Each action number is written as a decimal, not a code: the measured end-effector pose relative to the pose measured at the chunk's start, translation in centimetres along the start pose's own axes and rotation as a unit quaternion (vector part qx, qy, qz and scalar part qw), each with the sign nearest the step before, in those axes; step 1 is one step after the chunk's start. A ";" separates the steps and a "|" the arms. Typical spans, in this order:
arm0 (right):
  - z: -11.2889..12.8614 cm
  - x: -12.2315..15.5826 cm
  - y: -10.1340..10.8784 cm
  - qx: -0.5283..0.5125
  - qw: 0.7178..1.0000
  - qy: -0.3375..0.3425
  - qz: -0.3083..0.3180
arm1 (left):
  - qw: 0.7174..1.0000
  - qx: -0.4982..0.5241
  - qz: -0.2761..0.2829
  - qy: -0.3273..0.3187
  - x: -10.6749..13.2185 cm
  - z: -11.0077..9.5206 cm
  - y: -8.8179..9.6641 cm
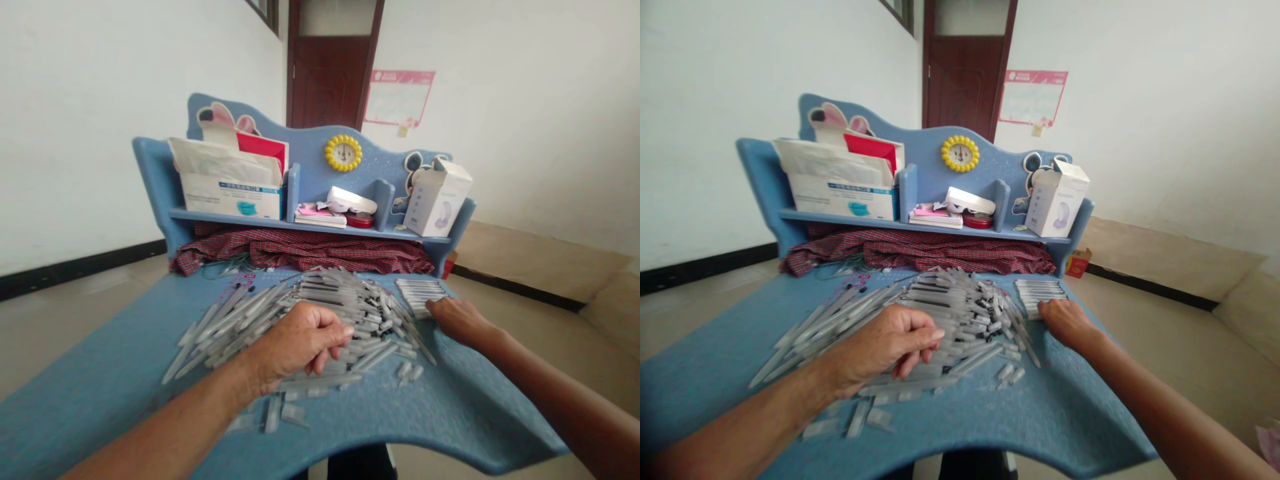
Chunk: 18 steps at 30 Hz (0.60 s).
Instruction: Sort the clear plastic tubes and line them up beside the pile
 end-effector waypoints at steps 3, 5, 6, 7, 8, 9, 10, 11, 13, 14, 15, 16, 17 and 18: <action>0.4 -0.2 0.5 0.018 1.000 0.003 0.007 | 1.000 0.001 -0.004 -0.003 -0.1 -0.1 0.1; 1.0 -0.1 1.1 0.022 1.000 0.008 0.007 | 1.000 -0.005 -0.009 -0.011 -0.1 -0.2 0.3; 1.3 0.0 1.6 0.021 1.000 0.013 0.005 | 1.000 -0.008 -0.012 -0.014 0.0 -0.3 0.3; 1.8 0.1 2.1 0.018 1.000 0.020 0.003 | 1.000 -0.012 -0.015 -0.019 0.0 -0.4 0.4; 2.2 0.3 2.6 0.013 1.000 0.028 -0.001 | 0.999 -0.014 -0.018 -0.024 0.0 -0.5 0.5; 2.8 0.6 3.2 0.008 0.999 0.037 -0.005 | 0.999 -0.016 -0.018 -0.027 0.0 -0.6 0.6; 3.4 1.0 3.9 0.001 0.999 0.048 -0.011 | 0.999 -0.016 -0.019 -0.031 0.0 -0.7 0.7; 4.1 1.3 4.6 -0.010 0.998 0.061 -0.020 | 0.999 -0.018 -0.020 -0.034 -0.1 -0.7 0.8; 5.4 2.1 6.2 -0.046 0.993 0.093 -0.048 | 0.998 -0.030 -0.026 -0.042 -0.1 -0.9 1.0; 6.1 2.5 7.1 -0.069 0.989 0.110 -0.067 | 0.998 -0.039 -0.033 -0.047 -0.1 -1.0 1.2; 6.6 2.9 8.0 -0.093 0.984 0.125 -0.086 | 0.997 -0.050 -0.041 -0.052 -0.1 -1.1 1.4; 7.1 3.1 8.8 -0.116 0.979 0.136 -0.101 | 0.995 -0.061 -0.051 -0.060 -0.1 -1.3 1.7; 7.4 3.4 9.4 -0.134 0.974 0.143 -0.112 | 0.993 -0.073 -0.062 -0.068 -0.1 -1.5 2.0; 7.7 3.5 9.9 -0.151 0.970 0.148 -0.117 | 0.991 -0.085 -0.073 -0.078 -0.1 -1.7 2.2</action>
Point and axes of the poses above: each hand's wrist, its own x-axis away from the middle knuckle, its own y-axis out of the back of the hand, z = x × y, the point moved 9 cm from there along -x, towards the middle knuckle, and after that the axes turned 13 degrees about x, right-handed, at the moved point
